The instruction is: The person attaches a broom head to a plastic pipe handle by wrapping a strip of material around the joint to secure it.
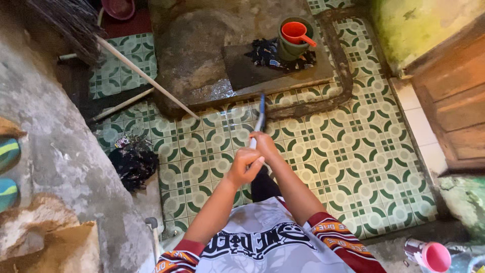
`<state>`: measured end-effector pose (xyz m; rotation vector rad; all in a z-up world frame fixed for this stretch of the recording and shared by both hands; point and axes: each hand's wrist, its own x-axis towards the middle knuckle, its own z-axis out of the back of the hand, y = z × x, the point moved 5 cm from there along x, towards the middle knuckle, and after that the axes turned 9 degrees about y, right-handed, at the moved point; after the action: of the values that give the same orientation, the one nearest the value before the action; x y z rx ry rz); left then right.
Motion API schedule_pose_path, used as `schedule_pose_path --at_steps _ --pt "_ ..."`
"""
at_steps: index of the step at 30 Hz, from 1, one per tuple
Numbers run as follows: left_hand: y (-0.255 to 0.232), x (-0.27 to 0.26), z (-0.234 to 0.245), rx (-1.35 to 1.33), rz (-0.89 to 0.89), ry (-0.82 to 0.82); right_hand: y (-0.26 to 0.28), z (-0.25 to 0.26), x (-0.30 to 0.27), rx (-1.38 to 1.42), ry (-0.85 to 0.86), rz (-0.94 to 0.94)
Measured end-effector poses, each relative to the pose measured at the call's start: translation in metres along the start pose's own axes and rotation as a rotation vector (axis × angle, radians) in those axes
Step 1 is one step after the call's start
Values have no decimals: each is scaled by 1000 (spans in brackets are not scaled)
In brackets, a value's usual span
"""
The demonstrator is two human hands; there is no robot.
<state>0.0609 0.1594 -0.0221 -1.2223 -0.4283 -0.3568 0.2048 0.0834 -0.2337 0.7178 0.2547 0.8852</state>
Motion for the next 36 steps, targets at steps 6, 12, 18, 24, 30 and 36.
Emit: schedule_pose_path --at_steps 6,12,18,24,30,36 --pt "75 -5 17 -40 181 -237 -31 -44 24 -1 226 -85" --pt "64 72 38 154 19 -142 -21 -65 92 1054 381 206" --pt "60 169 51 157 -78 -68 -50 17 164 484 329 139" --pt "135 191 56 32 95 -120 -91 67 197 -17 347 -124" --pt "179 170 66 23 260 -205 -104 8 208 53 344 36" --pt "168 184 81 117 165 -152 -67 -25 221 538 290 368"
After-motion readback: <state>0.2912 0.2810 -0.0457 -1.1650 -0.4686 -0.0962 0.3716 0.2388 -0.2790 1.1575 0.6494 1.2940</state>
